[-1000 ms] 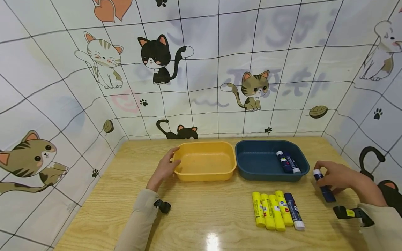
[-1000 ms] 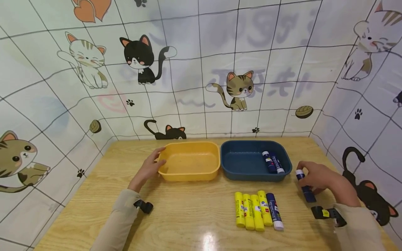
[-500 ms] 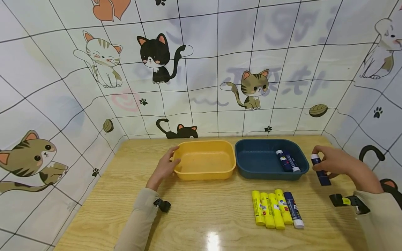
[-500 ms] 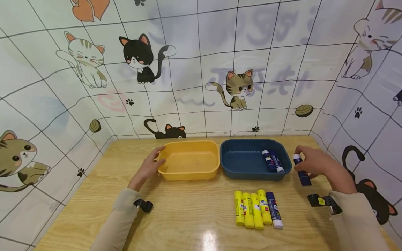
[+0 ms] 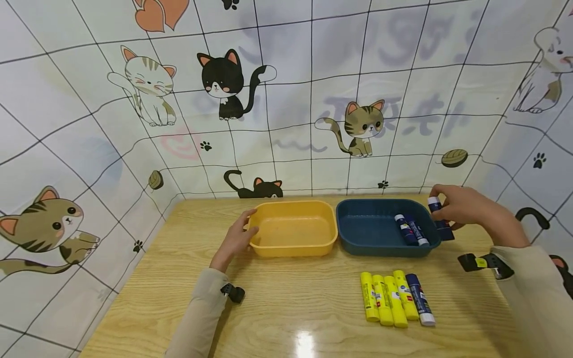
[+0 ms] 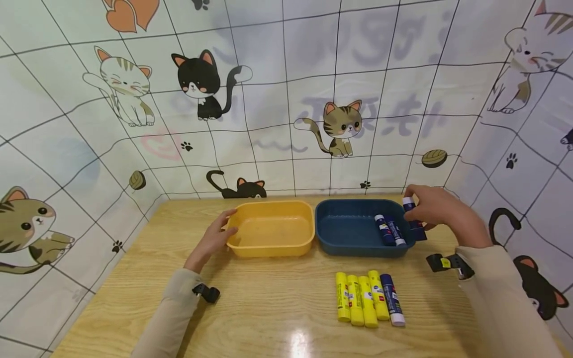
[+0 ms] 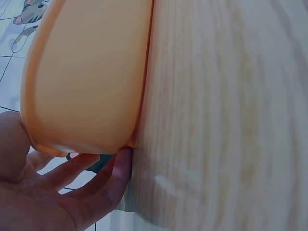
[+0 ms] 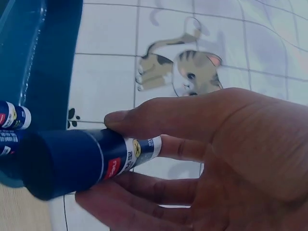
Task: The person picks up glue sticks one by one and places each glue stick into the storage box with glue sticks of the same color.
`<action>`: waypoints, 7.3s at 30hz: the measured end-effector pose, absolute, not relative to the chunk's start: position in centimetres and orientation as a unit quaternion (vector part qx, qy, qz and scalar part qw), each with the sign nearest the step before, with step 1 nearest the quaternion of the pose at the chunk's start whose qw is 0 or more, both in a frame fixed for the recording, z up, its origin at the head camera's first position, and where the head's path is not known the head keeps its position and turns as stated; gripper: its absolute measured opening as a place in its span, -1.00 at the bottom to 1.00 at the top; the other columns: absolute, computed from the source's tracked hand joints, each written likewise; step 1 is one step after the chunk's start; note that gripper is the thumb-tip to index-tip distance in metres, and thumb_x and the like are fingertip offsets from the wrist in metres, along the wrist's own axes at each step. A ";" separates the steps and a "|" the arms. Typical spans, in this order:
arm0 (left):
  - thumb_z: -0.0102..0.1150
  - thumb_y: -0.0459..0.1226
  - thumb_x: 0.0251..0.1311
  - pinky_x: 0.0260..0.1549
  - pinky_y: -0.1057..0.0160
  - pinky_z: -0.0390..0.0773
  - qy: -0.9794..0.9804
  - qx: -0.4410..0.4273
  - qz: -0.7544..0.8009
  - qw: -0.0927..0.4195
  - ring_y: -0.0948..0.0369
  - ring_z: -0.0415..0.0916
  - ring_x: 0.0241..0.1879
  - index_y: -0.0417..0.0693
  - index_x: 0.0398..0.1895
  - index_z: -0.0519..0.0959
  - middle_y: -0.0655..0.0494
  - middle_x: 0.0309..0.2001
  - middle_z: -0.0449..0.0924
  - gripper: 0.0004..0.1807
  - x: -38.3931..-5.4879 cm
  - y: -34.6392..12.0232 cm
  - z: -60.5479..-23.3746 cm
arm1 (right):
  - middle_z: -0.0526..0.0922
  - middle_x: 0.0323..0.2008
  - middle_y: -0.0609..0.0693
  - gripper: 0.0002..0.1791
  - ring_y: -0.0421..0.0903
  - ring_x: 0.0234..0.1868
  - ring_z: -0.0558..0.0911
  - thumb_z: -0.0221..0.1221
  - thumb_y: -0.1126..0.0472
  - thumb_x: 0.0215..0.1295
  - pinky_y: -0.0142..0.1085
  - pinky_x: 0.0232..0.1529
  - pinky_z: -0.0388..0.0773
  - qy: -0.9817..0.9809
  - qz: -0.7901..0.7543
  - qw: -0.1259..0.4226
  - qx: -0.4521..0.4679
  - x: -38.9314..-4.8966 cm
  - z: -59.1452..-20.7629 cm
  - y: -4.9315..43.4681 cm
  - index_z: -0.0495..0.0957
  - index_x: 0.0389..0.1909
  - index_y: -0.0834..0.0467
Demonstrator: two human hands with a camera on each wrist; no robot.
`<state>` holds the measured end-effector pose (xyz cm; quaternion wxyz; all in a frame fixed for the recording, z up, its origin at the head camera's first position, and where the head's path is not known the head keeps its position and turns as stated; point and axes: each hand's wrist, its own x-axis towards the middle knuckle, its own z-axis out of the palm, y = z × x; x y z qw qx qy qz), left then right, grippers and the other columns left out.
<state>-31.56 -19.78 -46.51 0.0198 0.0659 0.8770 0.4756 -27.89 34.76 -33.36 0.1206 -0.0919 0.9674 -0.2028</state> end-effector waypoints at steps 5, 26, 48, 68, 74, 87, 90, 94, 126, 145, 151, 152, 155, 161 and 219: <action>0.06 -0.26 0.52 0.15 -0.17 0.62 0.878 0.070 0.473 0.017 -0.32 0.48 0.31 0.07 0.60 0.23 -0.34 0.51 0.27 -0.38 -31.5 -20.0 -46.4 | 0.63 -0.40 0.17 -0.43 -0.05 -0.46 0.68 0.30 0.21 0.32 -0.11 -0.38 0.74 0.964 -0.196 0.138 -0.112 -29.4 -33.0 32.9 0.29 0.20 0.40; 0.07 -0.25 0.51 0.10 -0.13 0.65 0.877 0.070 0.476 0.017 -0.30 0.54 0.25 0.08 0.59 0.23 -0.35 0.50 0.29 -0.38 -31.6 -19.9 -46.5 | 0.66 -0.30 0.18 -0.42 -0.05 -0.37 0.74 0.30 0.28 0.37 -0.08 -0.26 0.77 0.922 -0.232 0.272 -0.148 -36.2 -35.7 29.6 0.27 0.25 0.42; 0.09 -0.27 0.50 -0.01 -0.05 0.71 0.874 0.067 0.480 0.016 -0.31 0.55 0.24 0.06 0.58 0.25 -0.36 0.48 0.31 -0.38 -31.6 -19.9 -46.9 | 0.61 -0.09 0.31 -0.45 0.01 -0.30 0.74 0.30 0.31 0.37 -0.16 -0.26 0.74 0.944 -0.150 0.268 -0.123 -36.6 -38.9 28.4 0.35 0.26 0.45; 0.10 -0.25 0.50 0.10 -0.16 0.65 0.880 0.063 0.471 0.012 -0.34 0.52 0.27 0.08 0.58 0.27 -0.37 0.49 0.28 -0.38 -31.8 -19.9 -46.8 | 0.66 -0.04 0.32 -0.36 -0.01 -0.30 0.73 0.29 0.27 0.40 -0.19 -0.29 0.73 0.950 -0.134 0.268 -0.092 -36.2 -40.1 28.7 0.34 0.35 0.54; 0.09 -0.25 0.50 0.14 -0.17 0.63 0.880 0.068 0.469 0.010 -0.32 0.50 0.29 0.08 0.58 0.26 -0.34 0.51 0.28 -0.38 -31.8 -19.9 -46.8 | 0.66 -0.28 0.17 -0.33 -0.01 -0.31 0.68 0.25 0.24 0.43 -0.19 -0.29 0.70 0.946 -0.136 0.278 -0.090 -36.0 -39.9 28.7 0.29 0.39 0.54; 0.08 -0.25 0.51 0.09 -0.11 0.66 0.878 0.070 0.474 0.013 -0.28 0.54 0.25 0.09 0.59 0.25 -0.33 0.48 0.32 -0.38 -31.9 -19.8 -46.9 | 0.57 -0.51 0.00 -0.32 -0.15 -0.54 0.54 0.19 0.12 0.50 -0.29 -0.46 0.59 0.944 -0.144 0.284 -0.089 -35.6 -39.3 28.9 0.28 0.41 0.51; 0.08 -0.25 0.51 0.10 -0.11 0.66 0.877 0.069 0.475 0.016 -0.28 0.54 0.25 0.09 0.59 0.24 -0.32 0.49 0.32 -0.38 -31.8 -19.8 -46.9 | 0.64 -0.39 0.09 -0.33 -0.09 -0.45 0.64 0.19 0.09 0.50 -0.24 -0.39 0.66 0.946 -0.136 0.279 -0.097 -35.2 -38.6 29.0 0.30 0.38 0.51; 0.07 -0.25 0.51 0.13 -0.13 0.64 0.876 0.070 0.476 0.017 -0.29 0.52 0.28 0.08 0.59 0.23 -0.32 0.50 0.30 -0.37 -31.8 -19.8 -46.8 | 0.65 -0.33 0.13 -0.32 -0.06 -0.42 0.68 0.17 0.05 0.52 -0.22 -0.38 0.67 0.944 -0.144 0.274 -0.111 -34.6 -37.6 29.1 0.28 0.38 0.49; 0.09 -0.26 0.50 0.18 -0.18 0.60 0.877 0.065 0.476 0.011 -0.29 0.49 0.31 0.09 0.58 0.26 -0.31 0.51 0.30 -0.38 -31.6 -19.8 -46.7 | 0.62 -0.36 -0.02 -0.58 -0.14 -0.42 0.62 0.21 0.04 0.50 -0.27 -0.42 0.63 0.913 -0.299 0.197 -0.197 -23.3 -36.8 30.5 0.48 0.22 0.18; 0.08 -0.25 0.51 0.21 -0.20 0.57 0.879 0.059 0.472 0.016 -0.30 0.45 0.35 0.11 0.59 0.25 -0.30 0.52 0.27 -0.38 -31.7 -19.8 -46.6 | 0.61 -0.36 0.08 -0.48 0.01 -0.37 0.59 0.26 0.18 0.43 -0.16 -0.44 0.58 0.883 -0.305 0.327 -0.145 -21.9 -39.1 29.9 0.44 0.37 0.16; 0.08 -0.24 0.50 0.17 -0.17 0.61 0.878 0.057 0.475 0.020 -0.29 0.48 0.31 0.12 0.58 0.26 -0.30 0.51 0.29 -0.38 -31.7 -19.9 -46.6 | 0.62 -0.39 0.05 -0.45 -0.02 -0.40 0.62 0.36 0.13 0.33 -0.15 -0.43 0.67 0.899 -0.258 0.335 -0.111 -22.1 -40.1 29.4 0.48 0.30 0.13; 0.08 -0.24 0.51 0.17 -0.17 0.61 0.878 0.057 0.475 0.020 -0.29 0.49 0.31 0.12 0.58 0.26 -0.30 0.51 0.30 -0.38 -31.7 -19.9 -46.7 | 0.62 -0.41 0.05 -0.46 -0.03 -0.42 0.62 0.38 0.12 0.31 -0.16 -0.44 0.68 0.903 -0.249 0.334 -0.106 -22.1 -40.2 29.3 0.50 0.26 0.12; 0.08 -0.25 0.51 0.19 -0.18 0.59 0.879 0.059 0.472 0.019 -0.28 0.48 0.32 0.11 0.59 0.25 -0.30 0.52 0.28 -0.38 -31.7 -19.8 -46.7 | 0.60 -0.41 0.04 -0.50 -0.05 -0.45 0.62 0.43 0.11 0.24 -0.19 -0.48 0.69 0.912 -0.225 0.329 -0.100 -22.3 -40.4 29.3 0.54 0.17 0.09; 0.08 -0.24 0.50 0.22 -0.19 0.57 0.879 0.058 0.474 0.020 -0.28 0.45 0.35 0.13 0.59 0.24 -0.28 0.53 0.27 -0.37 -31.7 -19.8 -46.6 | 0.55 -0.33 0.04 -0.52 -0.06 -0.44 0.63 0.47 0.17 0.20 -0.18 -0.46 0.70 0.914 -0.218 0.328 -0.100 -22.5 -40.9 29.4 0.54 0.10 0.07; 0.07 -0.25 0.51 0.15 -0.14 0.63 0.880 0.065 0.470 0.020 -0.28 0.49 0.31 0.07 0.61 0.22 -0.30 0.49 0.32 -0.36 -31.6 -19.9 -46.7 | 0.55 -0.32 0.12 -0.42 0.00 -0.43 0.66 0.46 0.41 0.04 -0.15 -0.36 0.74 0.880 -0.283 0.377 -0.060 -23.1 -41.7 33.3 0.42 0.06 0.14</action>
